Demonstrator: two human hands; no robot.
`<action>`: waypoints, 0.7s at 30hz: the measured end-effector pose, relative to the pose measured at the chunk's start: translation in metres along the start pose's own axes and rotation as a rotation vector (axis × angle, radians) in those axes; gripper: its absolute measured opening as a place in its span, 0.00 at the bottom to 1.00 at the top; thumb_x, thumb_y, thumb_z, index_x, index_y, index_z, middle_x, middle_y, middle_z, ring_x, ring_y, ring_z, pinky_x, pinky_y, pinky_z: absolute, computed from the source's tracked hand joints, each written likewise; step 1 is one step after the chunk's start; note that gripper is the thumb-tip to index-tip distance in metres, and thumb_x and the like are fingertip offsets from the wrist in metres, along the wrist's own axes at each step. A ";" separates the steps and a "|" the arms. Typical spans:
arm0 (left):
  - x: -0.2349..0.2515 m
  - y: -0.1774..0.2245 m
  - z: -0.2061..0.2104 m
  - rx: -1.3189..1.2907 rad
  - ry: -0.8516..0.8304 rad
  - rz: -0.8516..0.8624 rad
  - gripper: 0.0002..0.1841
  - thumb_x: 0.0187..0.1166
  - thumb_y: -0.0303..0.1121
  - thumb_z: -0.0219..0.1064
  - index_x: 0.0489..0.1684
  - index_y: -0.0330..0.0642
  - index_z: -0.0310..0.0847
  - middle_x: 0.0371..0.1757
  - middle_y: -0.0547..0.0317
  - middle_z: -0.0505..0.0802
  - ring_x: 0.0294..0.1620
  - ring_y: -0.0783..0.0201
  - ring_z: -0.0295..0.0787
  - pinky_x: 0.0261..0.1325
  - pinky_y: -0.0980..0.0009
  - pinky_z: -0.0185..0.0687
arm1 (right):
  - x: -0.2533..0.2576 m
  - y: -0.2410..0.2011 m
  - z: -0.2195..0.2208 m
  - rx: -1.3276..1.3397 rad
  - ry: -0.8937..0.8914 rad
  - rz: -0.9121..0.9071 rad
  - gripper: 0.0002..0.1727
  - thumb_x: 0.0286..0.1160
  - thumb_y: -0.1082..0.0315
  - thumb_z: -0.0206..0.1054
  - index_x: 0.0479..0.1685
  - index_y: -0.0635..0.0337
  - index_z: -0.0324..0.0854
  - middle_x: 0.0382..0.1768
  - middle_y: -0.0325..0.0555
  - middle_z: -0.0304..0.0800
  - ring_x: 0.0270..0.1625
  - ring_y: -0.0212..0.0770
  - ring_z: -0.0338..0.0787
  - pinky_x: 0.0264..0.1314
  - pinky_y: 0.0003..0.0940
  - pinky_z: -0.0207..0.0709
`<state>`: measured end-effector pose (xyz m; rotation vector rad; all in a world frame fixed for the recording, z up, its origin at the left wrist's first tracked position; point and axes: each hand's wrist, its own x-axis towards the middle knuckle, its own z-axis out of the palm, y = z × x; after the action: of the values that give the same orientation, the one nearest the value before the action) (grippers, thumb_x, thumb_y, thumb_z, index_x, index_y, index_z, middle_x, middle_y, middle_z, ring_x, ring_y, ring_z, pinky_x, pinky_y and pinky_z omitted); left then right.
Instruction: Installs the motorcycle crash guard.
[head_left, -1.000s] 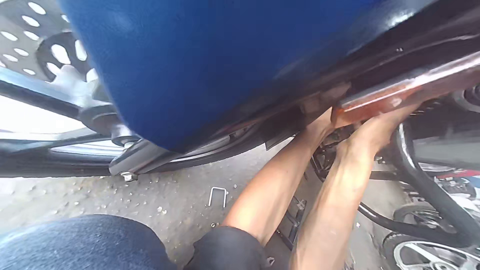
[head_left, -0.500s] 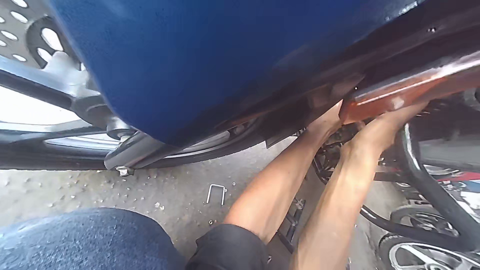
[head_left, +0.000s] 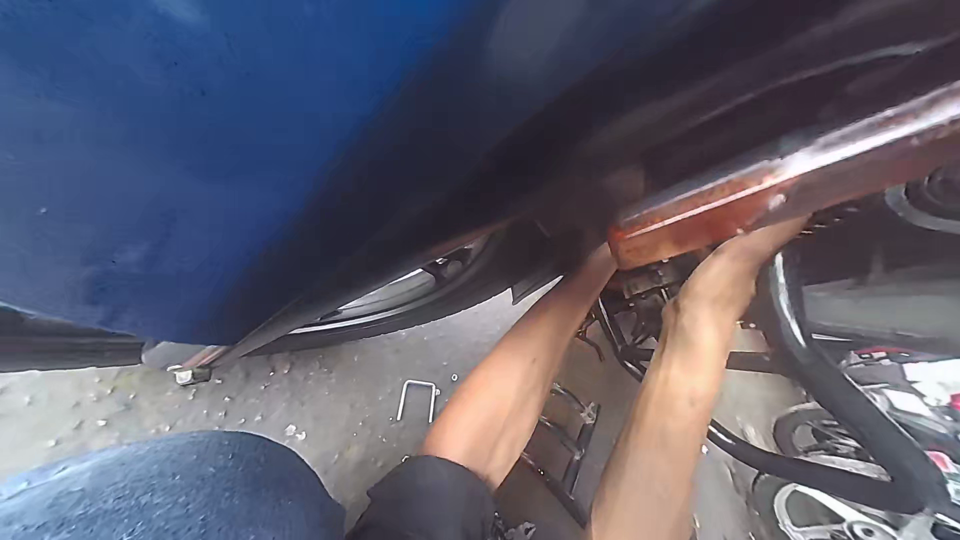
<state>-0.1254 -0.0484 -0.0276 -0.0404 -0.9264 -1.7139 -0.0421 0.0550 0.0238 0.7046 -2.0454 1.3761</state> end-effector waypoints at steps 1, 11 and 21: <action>0.000 0.000 0.001 -0.012 0.004 -0.009 0.12 0.89 0.26 0.55 0.48 0.28 0.85 0.45 0.48 0.91 0.47 0.66 0.88 0.57 0.67 0.84 | 0.000 0.001 -0.001 -0.001 -0.001 0.001 0.28 0.95 0.50 0.39 0.77 0.57 0.73 0.71 0.41 0.83 0.74 0.29 0.81 0.80 0.33 0.75; 0.004 -0.011 0.007 0.008 0.064 0.027 0.10 0.86 0.27 0.58 0.46 0.31 0.86 0.45 0.49 0.92 0.49 0.65 0.89 0.57 0.66 0.85 | 0.001 0.005 -0.001 -0.044 0.015 -0.044 0.30 0.94 0.51 0.41 0.82 0.61 0.66 0.78 0.46 0.76 0.81 0.31 0.73 0.86 0.33 0.67; -0.016 -0.003 0.007 0.131 0.104 0.107 0.14 0.85 0.27 0.61 0.64 0.31 0.81 0.56 0.53 0.91 0.58 0.72 0.84 0.66 0.76 0.77 | -0.010 0.005 0.015 0.085 0.156 0.088 0.30 0.96 0.50 0.38 0.84 0.56 0.67 0.73 0.41 0.83 0.76 0.32 0.81 0.80 0.35 0.74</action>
<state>-0.1248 -0.0317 -0.0321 0.0838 -0.9411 -1.5393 -0.0410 0.0434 0.0085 0.5299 -1.9252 1.5265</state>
